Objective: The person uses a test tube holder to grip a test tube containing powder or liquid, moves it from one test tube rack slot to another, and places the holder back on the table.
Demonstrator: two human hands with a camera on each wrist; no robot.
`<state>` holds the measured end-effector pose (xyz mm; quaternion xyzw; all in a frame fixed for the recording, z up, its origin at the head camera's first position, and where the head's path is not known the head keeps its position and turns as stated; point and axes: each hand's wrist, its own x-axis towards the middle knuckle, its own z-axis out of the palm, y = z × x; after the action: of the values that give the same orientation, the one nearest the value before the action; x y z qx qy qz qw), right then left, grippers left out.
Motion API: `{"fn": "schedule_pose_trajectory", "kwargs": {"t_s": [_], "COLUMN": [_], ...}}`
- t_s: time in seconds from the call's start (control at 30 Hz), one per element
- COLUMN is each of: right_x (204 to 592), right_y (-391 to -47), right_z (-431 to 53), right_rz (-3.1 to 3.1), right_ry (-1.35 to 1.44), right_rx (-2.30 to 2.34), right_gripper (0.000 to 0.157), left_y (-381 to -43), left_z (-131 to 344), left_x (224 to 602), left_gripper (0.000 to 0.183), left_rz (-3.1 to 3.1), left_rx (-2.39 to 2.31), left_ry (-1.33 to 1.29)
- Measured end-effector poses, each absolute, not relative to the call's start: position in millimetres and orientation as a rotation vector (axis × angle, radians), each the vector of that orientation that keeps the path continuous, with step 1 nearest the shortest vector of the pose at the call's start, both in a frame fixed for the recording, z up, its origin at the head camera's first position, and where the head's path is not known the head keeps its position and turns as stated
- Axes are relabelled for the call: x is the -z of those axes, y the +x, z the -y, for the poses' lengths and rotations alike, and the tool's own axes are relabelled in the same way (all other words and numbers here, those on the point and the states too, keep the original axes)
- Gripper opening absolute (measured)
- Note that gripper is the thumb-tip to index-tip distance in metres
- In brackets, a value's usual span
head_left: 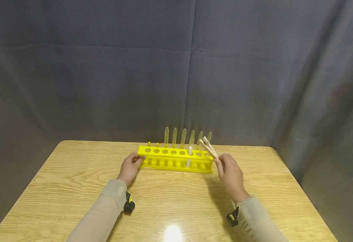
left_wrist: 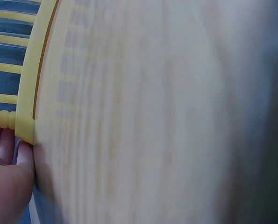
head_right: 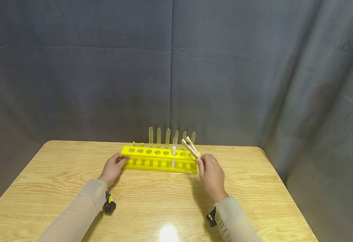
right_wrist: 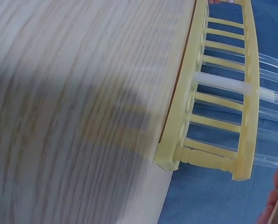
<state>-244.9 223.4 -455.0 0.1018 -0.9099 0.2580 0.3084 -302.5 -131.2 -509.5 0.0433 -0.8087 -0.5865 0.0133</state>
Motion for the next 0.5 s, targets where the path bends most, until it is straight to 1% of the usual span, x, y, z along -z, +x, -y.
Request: {"fn": "schedule_pose_trajectory", "kwargs": {"t_s": [0.5], "right_x": [454.7], "right_y": [-246.2], "right_z": [-213.8], "right_rz": [2.410], "right_ry": [0.332], "right_rx": [-0.671], "right_gripper": [0.010], "left_y": [-300.0], "left_z": [130.2], "left_x": [505.5], "left_gripper": [0.025], "left_rz": [2.520], "left_rx": [1.822], "left_ry": [0.123]}}
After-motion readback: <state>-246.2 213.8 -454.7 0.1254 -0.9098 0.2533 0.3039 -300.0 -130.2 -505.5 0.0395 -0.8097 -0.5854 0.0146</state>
